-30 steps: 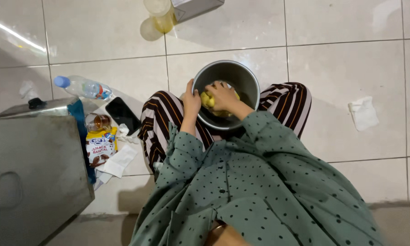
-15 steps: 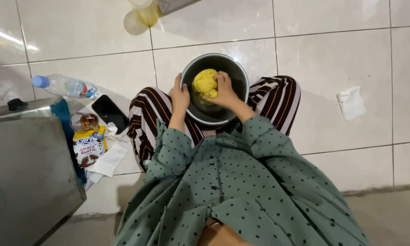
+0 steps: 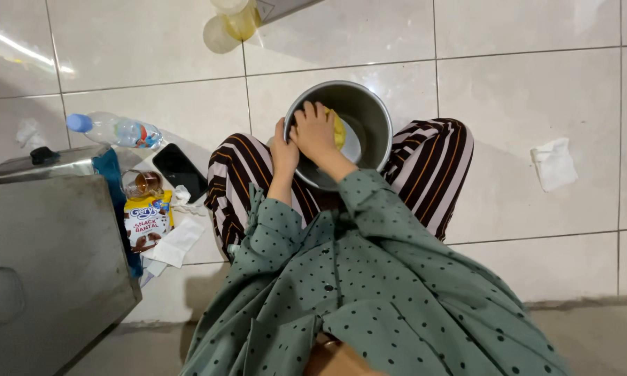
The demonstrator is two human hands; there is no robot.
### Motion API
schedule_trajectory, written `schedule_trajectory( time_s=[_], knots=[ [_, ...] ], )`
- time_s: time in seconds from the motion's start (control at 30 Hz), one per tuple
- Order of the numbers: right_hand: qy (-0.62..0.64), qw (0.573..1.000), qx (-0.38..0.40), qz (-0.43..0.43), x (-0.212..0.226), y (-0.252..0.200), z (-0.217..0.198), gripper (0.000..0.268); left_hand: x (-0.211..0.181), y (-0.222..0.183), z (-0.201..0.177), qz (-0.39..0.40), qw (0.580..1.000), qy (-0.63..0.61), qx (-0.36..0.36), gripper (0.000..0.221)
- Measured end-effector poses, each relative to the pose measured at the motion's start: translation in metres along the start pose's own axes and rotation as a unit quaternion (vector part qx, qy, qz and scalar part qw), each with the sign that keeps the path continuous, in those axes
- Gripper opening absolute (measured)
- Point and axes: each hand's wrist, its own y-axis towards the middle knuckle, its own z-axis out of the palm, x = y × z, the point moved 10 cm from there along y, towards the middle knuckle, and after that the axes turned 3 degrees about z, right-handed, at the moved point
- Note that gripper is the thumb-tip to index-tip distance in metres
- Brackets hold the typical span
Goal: The person kneads a yellow ball of dough in a metal bowl while sitting on the floor.
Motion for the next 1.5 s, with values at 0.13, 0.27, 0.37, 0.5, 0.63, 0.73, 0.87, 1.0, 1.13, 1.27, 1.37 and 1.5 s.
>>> schedule_trajectory(
  time_s=[0.13, 0.27, 0.37, 0.5, 0.63, 0.73, 0.87, 1.0, 1.13, 1.27, 1.37, 1.5],
  knots=[
    [-0.015, 0.99, -0.125, -0.069, -0.017, -0.04, -0.027, 0.027, 0.021, 0.009, 0.008, 0.006, 1.0, 0.009, 0.003, 0.045],
    [-0.016, 0.972, -0.201, -0.12, -0.071, -0.073, -0.022, 0.031, 0.019, 0.012, 0.016, 0.007, 0.999, -0.031, 0.006, 0.044],
    [0.043, 0.977, -0.203, -0.049, -0.113, -0.058, -0.034, 0.028, -0.001, 0.007, 0.015, 0.029, 0.999, -0.041, 0.017, 0.045],
    [0.206, 0.961, -0.147, 0.115, -0.146, -0.016, -0.033, 0.034, -0.025, -0.004, 0.019, 0.054, 0.991, -0.109, 0.049, 0.049],
    [0.134, 0.977, 0.059, 0.154, -0.093, 0.011, -0.01, 0.061, -0.026, -0.006, 0.018, 0.056, 0.993, -0.095, 0.046, 0.051],
    [-0.018, 0.982, 0.172, 0.075, -0.04, -0.01, -0.011, 0.059, 0.003, 0.007, 0.017, 0.04, 0.994, -0.097, 0.026, 0.054],
    [-0.017, 0.981, 0.189, 0.041, -0.039, -0.05, -0.019, 0.071, -0.009, 0.001, 0.01, 0.043, 0.994, -0.093, 0.028, 0.054],
    [0.124, 0.991, 0.037, 0.016, -0.094, -0.048, -0.015, 0.068, -0.018, -0.003, 0.011, 0.037, 0.993, -0.108, 0.032, 0.055],
    [0.21, 0.977, -0.039, 0.013, -0.096, -0.048, -0.085, 0.054, -0.052, -0.017, 0.002, 0.041, 0.994, -0.094, 0.032, 0.054],
    [0.191, 0.962, -0.196, -0.025, -0.088, -0.057, -0.139, 0.057, -0.043, -0.013, 0.006, 0.039, 0.996, -0.08, 0.028, 0.054],
    [0.138, 0.975, -0.168, -0.034, -0.074, -0.059, -0.114, 0.059, -0.036, -0.008, 0.007, 0.035, 0.997, -0.057, 0.025, 0.054],
    [0.118, 0.99, 0.029, -0.072, -0.064, -0.063, -0.037, 0.075, -0.015, 0.005, 0.014, 0.048, 0.997, -0.058, 0.03, 0.055]
  ],
)
